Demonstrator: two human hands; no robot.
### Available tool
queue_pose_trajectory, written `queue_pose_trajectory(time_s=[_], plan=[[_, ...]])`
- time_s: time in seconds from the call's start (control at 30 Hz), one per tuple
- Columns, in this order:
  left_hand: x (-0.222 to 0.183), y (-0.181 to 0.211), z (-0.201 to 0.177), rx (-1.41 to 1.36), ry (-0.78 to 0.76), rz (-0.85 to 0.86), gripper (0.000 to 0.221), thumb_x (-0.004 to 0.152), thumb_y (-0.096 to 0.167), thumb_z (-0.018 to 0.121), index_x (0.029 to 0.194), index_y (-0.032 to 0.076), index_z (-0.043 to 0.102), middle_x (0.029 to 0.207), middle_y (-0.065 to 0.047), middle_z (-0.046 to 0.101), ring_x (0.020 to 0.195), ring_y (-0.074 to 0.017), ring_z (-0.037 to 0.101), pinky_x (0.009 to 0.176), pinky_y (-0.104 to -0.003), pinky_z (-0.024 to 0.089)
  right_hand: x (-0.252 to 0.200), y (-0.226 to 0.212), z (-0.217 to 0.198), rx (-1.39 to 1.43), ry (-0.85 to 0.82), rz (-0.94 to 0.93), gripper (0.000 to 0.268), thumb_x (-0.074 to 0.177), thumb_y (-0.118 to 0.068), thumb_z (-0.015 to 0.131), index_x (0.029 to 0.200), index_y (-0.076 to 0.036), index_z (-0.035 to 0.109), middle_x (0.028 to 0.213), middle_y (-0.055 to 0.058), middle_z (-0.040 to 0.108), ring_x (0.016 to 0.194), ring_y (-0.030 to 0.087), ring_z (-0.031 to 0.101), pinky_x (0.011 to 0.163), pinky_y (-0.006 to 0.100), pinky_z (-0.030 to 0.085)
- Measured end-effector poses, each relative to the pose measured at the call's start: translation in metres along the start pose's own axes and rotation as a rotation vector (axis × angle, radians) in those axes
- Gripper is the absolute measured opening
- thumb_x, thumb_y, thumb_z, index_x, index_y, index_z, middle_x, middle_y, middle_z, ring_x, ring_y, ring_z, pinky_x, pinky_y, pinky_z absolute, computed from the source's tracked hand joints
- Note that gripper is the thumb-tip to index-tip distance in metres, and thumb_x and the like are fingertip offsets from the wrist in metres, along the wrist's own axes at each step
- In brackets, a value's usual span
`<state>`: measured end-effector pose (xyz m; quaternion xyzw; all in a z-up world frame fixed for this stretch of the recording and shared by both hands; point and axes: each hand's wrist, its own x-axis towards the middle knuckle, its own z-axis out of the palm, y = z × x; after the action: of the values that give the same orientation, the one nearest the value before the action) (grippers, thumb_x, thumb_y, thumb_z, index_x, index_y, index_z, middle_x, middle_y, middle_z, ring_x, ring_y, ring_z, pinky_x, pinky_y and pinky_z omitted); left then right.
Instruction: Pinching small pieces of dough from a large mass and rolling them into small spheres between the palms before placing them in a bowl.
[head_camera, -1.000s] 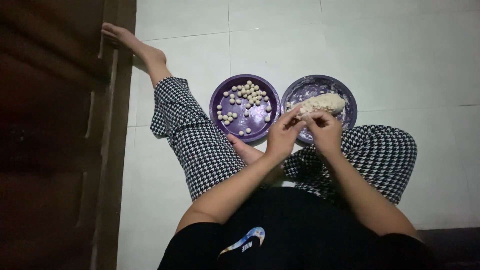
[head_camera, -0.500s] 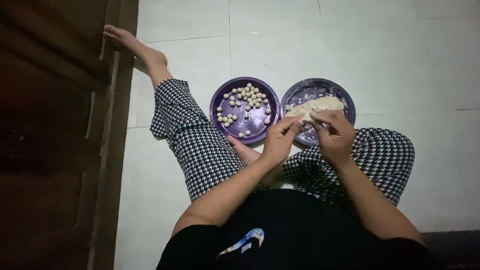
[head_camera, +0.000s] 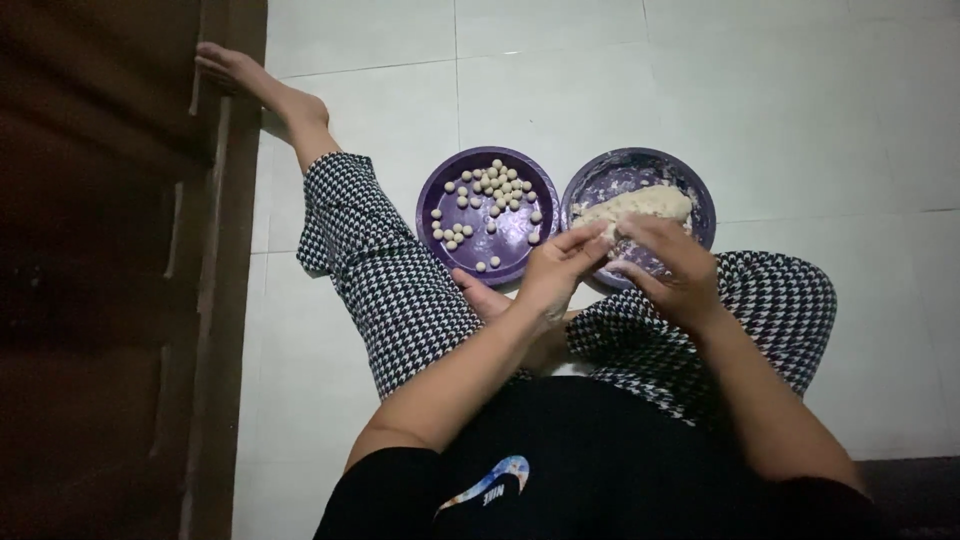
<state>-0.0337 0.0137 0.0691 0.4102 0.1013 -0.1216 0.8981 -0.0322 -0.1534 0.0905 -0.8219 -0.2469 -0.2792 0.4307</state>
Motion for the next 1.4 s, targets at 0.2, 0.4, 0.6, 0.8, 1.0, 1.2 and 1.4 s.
queue_pose_trajectory(time_s=[0.2, 0.4, 0.6, 0.8, 1.0, 1.2, 1.4], plan=[[-0.002, 0.004, 0.001, 0.319, -0.051, 0.114, 0.029, 0.088, 0.023, 0.084, 0.114, 0.011, 0.077, 0.102, -0.01, 0.076, 0.098, -0.0114, 0.066, 0.085, -0.029, 0.059, 0.007, 0.004, 0.002, -0.006, 0.052, 0.001, 0.012, 0.083, -0.009, 0.09, 0.09, -0.01, 0.081, 0.093, 0.008, 0.077, 0.081, 0.03, 0.073, 0.075, 0.038, 0.059], [0.006, 0.0, -0.004, 0.421, -0.055, 0.218, 0.034, 0.088, 0.016, 0.084, 0.119, 0.008, 0.075, 0.099, -0.015, 0.076, 0.098, -0.0135, 0.068, 0.082, -0.031, 0.059, 0.003, 0.018, 0.008, 0.057, 0.062, -0.069, 0.008, 0.088, 0.004, 0.081, 0.094, -0.002, 0.08, 0.092, 0.015, 0.076, 0.08, 0.035, 0.072, 0.075, 0.04, 0.057], [0.016, -0.013, -0.004, 0.297, 0.073, 0.106, 0.031, 0.085, 0.021, 0.087, 0.107, 0.002, 0.076, 0.085, -0.007, 0.074, 0.079, -0.008, 0.065, 0.078, -0.026, 0.059, 0.002, 0.029, 0.022, -0.126, 0.068, -0.261, 0.02, 0.085, -0.003, 0.083, 0.104, 0.003, 0.079, 0.101, 0.019, 0.072, 0.087, 0.034, 0.068, 0.078, 0.043, 0.057], [0.024, -0.005, 0.001, 0.418, 0.072, 0.161, 0.028, 0.084, 0.021, 0.086, 0.106, 0.006, 0.077, 0.087, -0.007, 0.076, 0.083, -0.0067, 0.067, 0.078, -0.024, 0.057, 0.002, 0.057, 0.025, -0.332, 0.146, -0.388, 0.01, 0.097, -0.014, 0.073, 0.097, -0.005, 0.079, 0.089, 0.011, 0.071, 0.07, 0.027, 0.064, 0.067, 0.038, 0.055], [0.046, 0.0, -0.014, 0.839, -0.023, 0.259, 0.027, 0.084, 0.027, 0.084, 0.103, 0.009, 0.078, 0.09, -0.014, 0.078, 0.094, -0.029, 0.075, 0.08, -0.037, 0.059, -0.013, 0.083, 0.028, -0.386, 0.025, -0.463, 0.013, 0.096, -0.008, 0.065, 0.099, 0.003, 0.072, 0.087, 0.019, 0.066, 0.068, 0.035, 0.062, 0.065, 0.044, 0.054], [0.074, 0.002, -0.022, 1.187, -0.178, 0.168, 0.021, 0.09, 0.026, 0.075, 0.099, 0.008, 0.078, 0.085, -0.013, 0.077, 0.085, -0.0321, 0.076, 0.076, -0.039, 0.06, -0.037, 0.117, 0.043, -0.31, -0.15, -0.246, 0.016, 0.09, -0.012, 0.07, 0.101, -0.002, 0.072, 0.089, 0.013, 0.065, 0.076, 0.031, 0.065, 0.072, 0.04, 0.054], [0.1, -0.012, -0.038, 1.396, -0.366, 0.129, 0.021, 0.09, 0.024, 0.07, 0.093, 0.005, 0.078, 0.083, -0.019, 0.076, 0.087, -0.043, 0.072, 0.077, -0.05, 0.056, -0.02, 0.092, 0.036, -0.155, -0.279, -0.015, 0.008, 0.092, -0.006, 0.069, 0.086, -0.002, 0.066, 0.071, 0.012, 0.055, 0.069, 0.035, 0.06, 0.069, 0.042, 0.05]])
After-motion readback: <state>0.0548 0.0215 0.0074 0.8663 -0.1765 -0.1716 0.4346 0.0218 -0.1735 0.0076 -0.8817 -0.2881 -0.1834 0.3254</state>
